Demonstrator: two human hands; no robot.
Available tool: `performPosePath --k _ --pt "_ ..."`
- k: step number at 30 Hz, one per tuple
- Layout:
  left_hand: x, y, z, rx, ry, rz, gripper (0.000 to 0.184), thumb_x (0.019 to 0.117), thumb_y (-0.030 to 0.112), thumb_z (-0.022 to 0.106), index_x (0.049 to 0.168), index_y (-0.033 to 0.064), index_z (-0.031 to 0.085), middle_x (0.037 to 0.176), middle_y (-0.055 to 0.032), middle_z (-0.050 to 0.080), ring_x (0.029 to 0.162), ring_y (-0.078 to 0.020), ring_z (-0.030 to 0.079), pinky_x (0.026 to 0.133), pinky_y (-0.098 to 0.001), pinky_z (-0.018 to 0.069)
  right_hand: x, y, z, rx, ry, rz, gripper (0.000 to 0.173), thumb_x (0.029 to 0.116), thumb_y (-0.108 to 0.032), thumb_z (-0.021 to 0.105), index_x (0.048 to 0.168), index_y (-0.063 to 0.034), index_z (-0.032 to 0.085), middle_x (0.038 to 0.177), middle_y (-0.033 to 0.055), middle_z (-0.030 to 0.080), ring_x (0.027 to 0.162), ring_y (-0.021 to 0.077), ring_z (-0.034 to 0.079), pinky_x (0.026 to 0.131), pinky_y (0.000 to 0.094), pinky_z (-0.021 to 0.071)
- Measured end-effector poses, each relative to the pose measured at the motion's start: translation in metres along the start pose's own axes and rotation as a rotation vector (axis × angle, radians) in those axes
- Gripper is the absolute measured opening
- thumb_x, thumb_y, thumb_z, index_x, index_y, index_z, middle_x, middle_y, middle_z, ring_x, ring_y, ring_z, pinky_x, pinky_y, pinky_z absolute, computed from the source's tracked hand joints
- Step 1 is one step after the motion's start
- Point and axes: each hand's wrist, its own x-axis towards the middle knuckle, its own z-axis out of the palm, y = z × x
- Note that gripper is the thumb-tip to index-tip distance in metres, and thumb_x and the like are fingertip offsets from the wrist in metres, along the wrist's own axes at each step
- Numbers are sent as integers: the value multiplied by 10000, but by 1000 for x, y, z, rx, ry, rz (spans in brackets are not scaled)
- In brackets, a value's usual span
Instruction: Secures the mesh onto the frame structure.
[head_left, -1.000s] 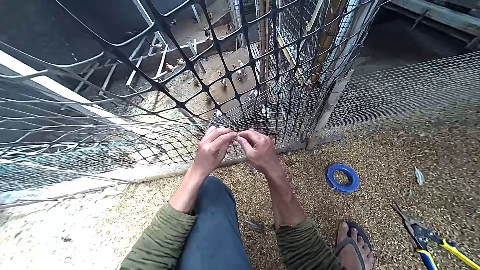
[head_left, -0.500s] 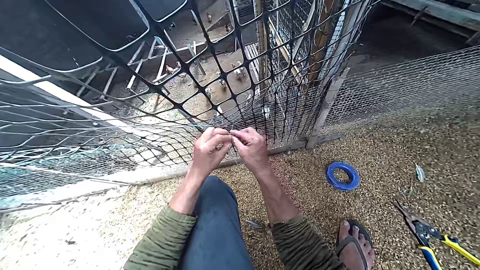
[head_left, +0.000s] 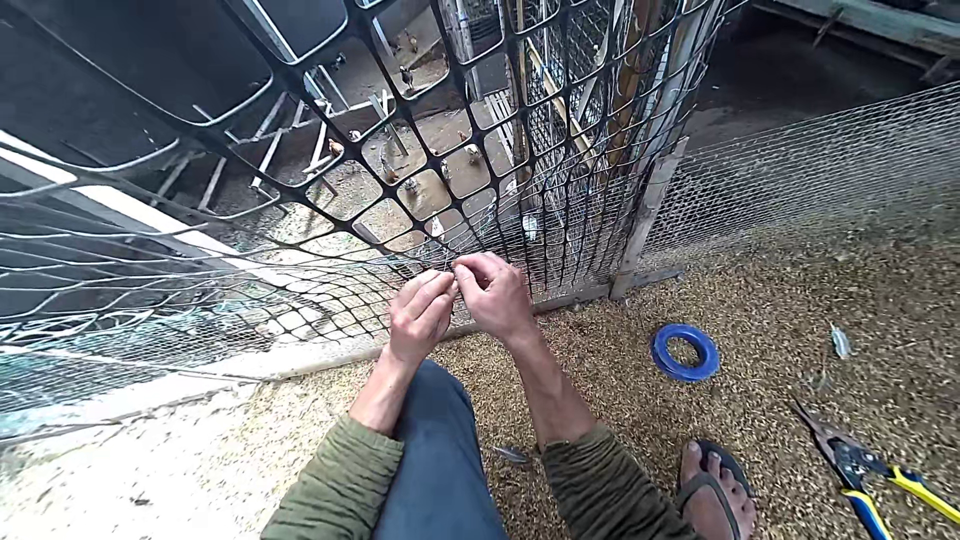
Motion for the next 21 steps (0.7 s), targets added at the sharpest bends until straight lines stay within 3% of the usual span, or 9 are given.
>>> performPosePath --k 5,9,12,14,16,18,21 --pt "1 -2 -1 -6 -8 53 113 975 13 616 870 21 659 1064 -138 722 1115 -236 667 1005 -321 512 2 -11 -2 -57 -43 143 192 991 -148 634 1051 -28 771 889 106 742 773 183 702 742 386 580" --pt "2 -5 -1 -10 -25 81 128 984 9 599 862 23 636 1066 -135 720 1116 -230 667 1010 -321 511 10 -17 -6 6 -142 335 214 1025 -197 609 1048 -52 765 828 75 734 722 145 701 733 370 588" --pt "0 -7 0 -22 -30 86 115 983 5 605 887 20 667 1075 -134 725 1109 -231 672 998 -321 519 16 -10 -6 220 -192 441 187 1014 -173 643 992 -18 745 765 60 705 650 99 669 669 288 584" --pt "-1 -8 0 -31 -35 81 108 991 8 603 905 22 666 1084 -128 717 1116 -222 666 1003 -311 515 17 -5 -5 365 -205 455 154 1002 -129 662 955 4 725 710 32 655 587 53 578 587 221 502" --pt "-3 -8 -3 -48 -51 52 106 1001 15 599 931 15 678 1093 -129 721 1139 -220 666 1017 -311 515 14 1 -4 410 -218 406 124 1008 -126 643 977 -21 702 741 6 622 605 37 512 586 217 434" --pt "-5 -10 -7 -64 -57 5 109 1008 19 596 978 5 700 1118 -129 728 1167 -215 664 1032 -310 512 9 7 1 522 -194 370 98 1026 -113 603 1003 -42 667 794 2 608 654 41 527 619 215 450" --pt "-7 -11 -7 -101 -11 -62 96 1011 10 590 997 0 684 1175 -125 723 1191 -198 664 1035 -319 524 0 19 16 904 -50 340 115 1043 -70 509 990 -94 609 823 -18 583 665 42 543 623 200 492"
